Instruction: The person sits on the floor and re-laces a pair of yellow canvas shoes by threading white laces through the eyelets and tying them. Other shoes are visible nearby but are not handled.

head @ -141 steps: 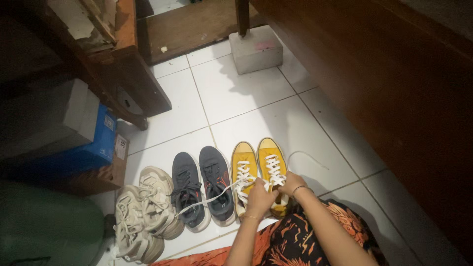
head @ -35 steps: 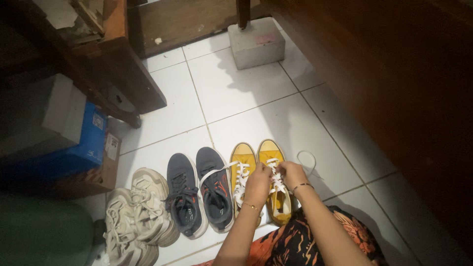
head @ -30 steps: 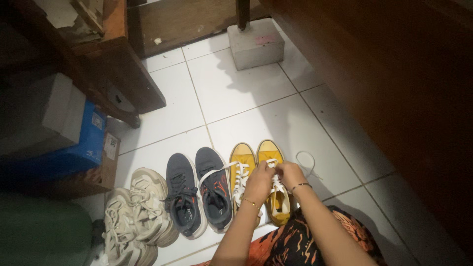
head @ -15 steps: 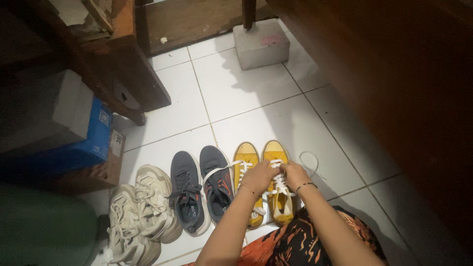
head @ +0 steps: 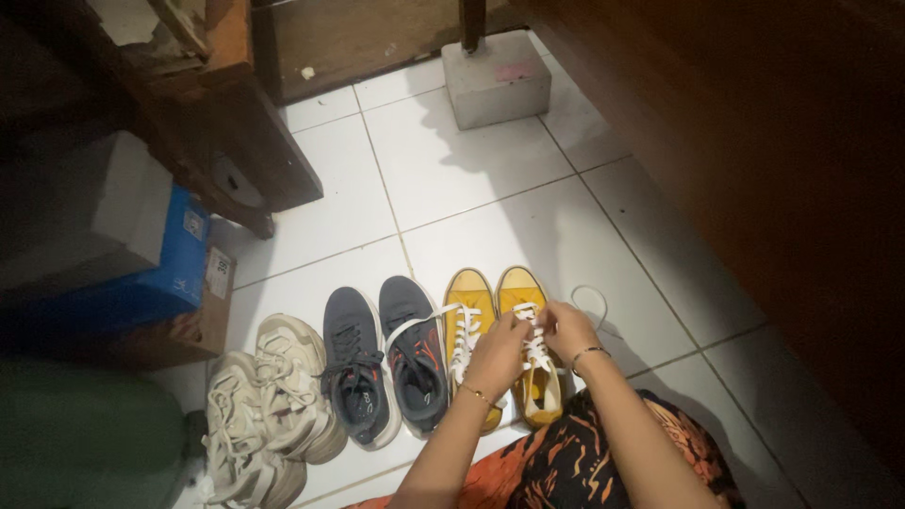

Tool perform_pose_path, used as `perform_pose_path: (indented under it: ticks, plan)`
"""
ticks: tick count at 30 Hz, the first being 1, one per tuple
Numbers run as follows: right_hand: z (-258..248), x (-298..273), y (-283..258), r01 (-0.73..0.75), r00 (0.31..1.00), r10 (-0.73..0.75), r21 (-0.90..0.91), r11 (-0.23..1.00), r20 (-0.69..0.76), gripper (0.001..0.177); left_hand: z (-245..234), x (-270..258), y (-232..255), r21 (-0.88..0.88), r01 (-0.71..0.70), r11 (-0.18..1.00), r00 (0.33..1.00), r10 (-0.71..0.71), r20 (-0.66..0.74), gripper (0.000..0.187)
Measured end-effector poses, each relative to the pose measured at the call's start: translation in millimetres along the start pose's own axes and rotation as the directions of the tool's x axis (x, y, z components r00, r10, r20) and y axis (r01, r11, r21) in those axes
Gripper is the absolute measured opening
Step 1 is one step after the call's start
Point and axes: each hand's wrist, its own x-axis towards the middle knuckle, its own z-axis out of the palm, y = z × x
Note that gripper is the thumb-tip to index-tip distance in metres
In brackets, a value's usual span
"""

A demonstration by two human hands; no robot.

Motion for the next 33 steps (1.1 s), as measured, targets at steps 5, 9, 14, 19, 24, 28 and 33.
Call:
perform_pose_path:
  ticks: [5,9,14,19,24,28,33]
  plan:
    - [-8.5,-6.3,16.0,-0.227,0.951,0.227,-0.026,0.974,0.210,0.024,-6.2,1.2,12.6,-0.327,0.413,0.850,0.907,-0.417,0.061,0.016]
    - [-21.5,-21.0,30.1,-0.223,0.874,0.144,0.120,0.967,0.463,0.054,-8.8,-12.7,17.4,-0.252,0.397,0.883,0.892,-0.306,0.333,0.054]
    - [5.4,-34.5,-12.5,-0.182,0.933,0.278,-0.369,0.912,0.228,0.053,39.8,-14.1,41.3,0.158,0.480,0.863,0.877,-0.473,-0.081,0.019]
    - [-9.4,-48.3,-59.7,-0.374,0.903,0.426,-0.398,0.838,0.049,0.025,46.6,-17.2,35.1,0.177,0.473,0.863,0.879,-0.449,-0.162,0.016]
    - [-18.8,-58.5,-73.2,-0.388,0.903,0.430,-0.398,0.831,0.018,0.026,44.2,-29.4,38.3,0.171,0.479,0.861,0.874,-0.451,-0.179,0.022]
    - [-12.3,-54.2,-63.8,-0.409,0.887,0.459,-0.375,0.832,0.050,0.029,41.6,-35.2,36.9,0.176,0.462,0.869,0.878,-0.421,-0.227,0.016]
    - [-6.9,-40.6,-36.1,-0.262,0.912,0.363,-0.408,0.875,0.192,0.039,23.6,-47.6,34.0,0.163,0.386,0.908,0.916,-0.356,-0.188,0.018]
